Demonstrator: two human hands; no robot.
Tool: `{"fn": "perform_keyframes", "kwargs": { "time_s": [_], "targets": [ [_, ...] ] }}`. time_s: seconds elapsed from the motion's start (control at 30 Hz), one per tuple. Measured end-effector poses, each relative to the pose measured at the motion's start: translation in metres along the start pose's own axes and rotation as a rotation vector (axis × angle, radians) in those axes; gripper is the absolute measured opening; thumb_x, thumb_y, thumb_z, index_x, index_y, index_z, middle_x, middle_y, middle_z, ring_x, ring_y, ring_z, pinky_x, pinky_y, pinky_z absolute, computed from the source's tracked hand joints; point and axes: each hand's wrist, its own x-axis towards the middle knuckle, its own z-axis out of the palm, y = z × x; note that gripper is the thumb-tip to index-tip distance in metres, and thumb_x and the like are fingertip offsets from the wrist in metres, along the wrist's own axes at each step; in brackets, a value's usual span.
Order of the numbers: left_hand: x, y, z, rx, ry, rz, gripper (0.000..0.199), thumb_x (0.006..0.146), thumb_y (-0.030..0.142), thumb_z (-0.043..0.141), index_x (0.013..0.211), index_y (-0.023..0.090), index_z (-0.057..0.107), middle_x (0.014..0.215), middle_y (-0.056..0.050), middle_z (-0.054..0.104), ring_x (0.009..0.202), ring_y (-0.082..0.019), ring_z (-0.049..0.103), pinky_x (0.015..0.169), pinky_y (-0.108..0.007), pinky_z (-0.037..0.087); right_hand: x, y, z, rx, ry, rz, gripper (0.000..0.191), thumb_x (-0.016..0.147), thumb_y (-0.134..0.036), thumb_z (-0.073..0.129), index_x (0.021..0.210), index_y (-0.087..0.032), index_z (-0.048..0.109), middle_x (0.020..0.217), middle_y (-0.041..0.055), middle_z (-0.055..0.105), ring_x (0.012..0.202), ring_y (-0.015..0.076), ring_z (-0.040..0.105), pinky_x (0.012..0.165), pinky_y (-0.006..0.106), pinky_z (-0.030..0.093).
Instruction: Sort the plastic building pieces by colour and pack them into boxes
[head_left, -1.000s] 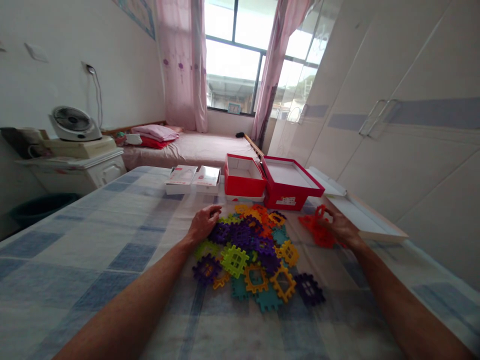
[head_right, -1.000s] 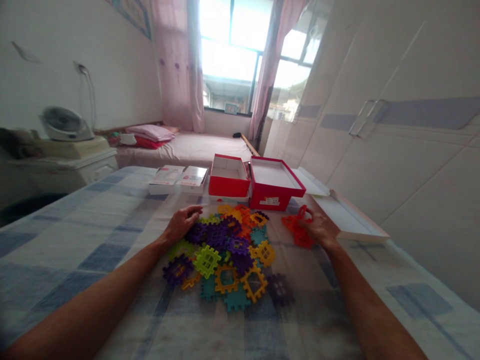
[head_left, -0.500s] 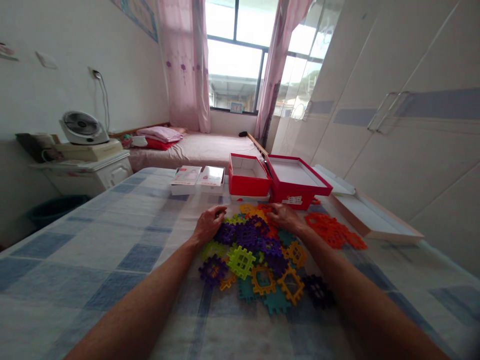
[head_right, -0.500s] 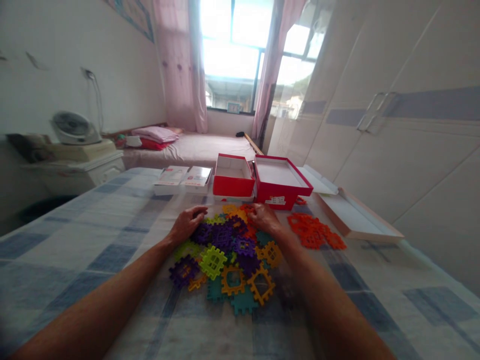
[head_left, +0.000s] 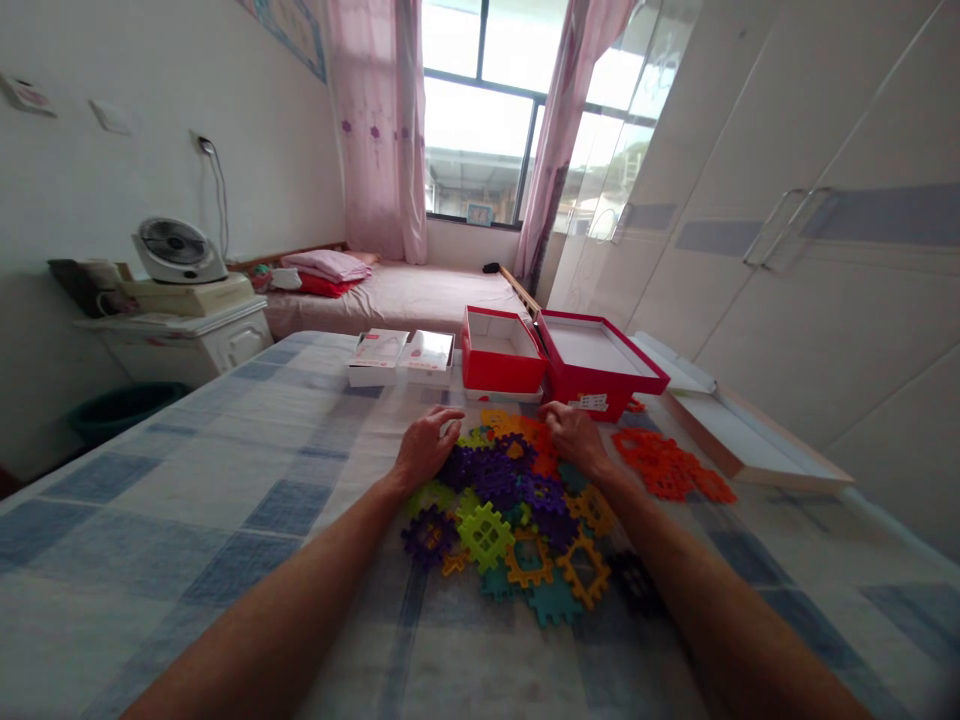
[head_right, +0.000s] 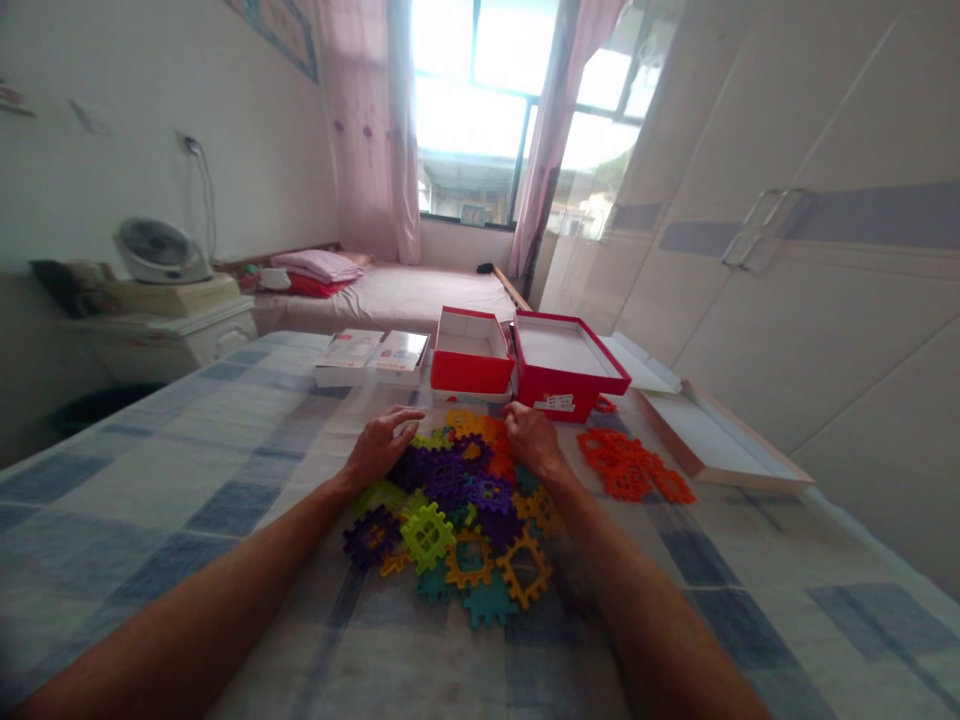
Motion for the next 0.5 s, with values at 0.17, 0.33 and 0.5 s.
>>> {"fn": "perform_keyframes", "kwargs": {
  "time_s": [0.17, 0.33, 0.5],
  "targets": [
    [0.008, 0.037, 0.004, 0.057, -0.171, 0.281, 0.034, 0.09, 0.034, 0.039, 0.108, 0.021, 0.064, 0.119, -0.006, 0.059, 0.115, -0.019, 0.049, 0.102, -0.033, 0.034, -0.01, 0.02, -0.02, 0.079, 0.056, 0.031, 0.034, 0.087, -0.024, 0.034, 0.104, -0.017, 0.063, 0.095, 0.0062, 0.069, 0.087, 0.016, 0.063, 0.077, 0.026, 0.045],
    [0.024, 0.058, 0.026, 0.121, -0.414, 0.394, 0.034, 0.085, 0.04, 0.047, 0.114, 0.029, 0.061, 0.122, -0.003, 0.057, 0.118, -0.022, 0.047, 0.105, -0.035, 0.03, -0.019, 0.016, -0.007, 0.094, -0.07, -0.095, 0.046, 0.081, -0.031, 0.049, 0.125, -0.018, 0.051, 0.124, 0.0075, 0.057, 0.11, 0.0193, 0.054, 0.092, 0.031, 0.04],
    [0.027, 0.058, 0.031, 0.105, -0.458, 0.3, 0.033, 0.078, 0.039, 0.056, 0.107, 0.025, 0.064, 0.103, -0.005, 0.064, 0.097, -0.021, 0.058, 0.09, -0.03, 0.042, -0.021, 0.005, 0.004, 0.03, -0.094, -0.099, 0.042, 0.081, -0.027, 0.048, 0.123, -0.022, 0.054, 0.12, 0.0068, 0.059, 0.111, 0.0199, 0.051, 0.096, 0.032, 0.034]
  ]
}}
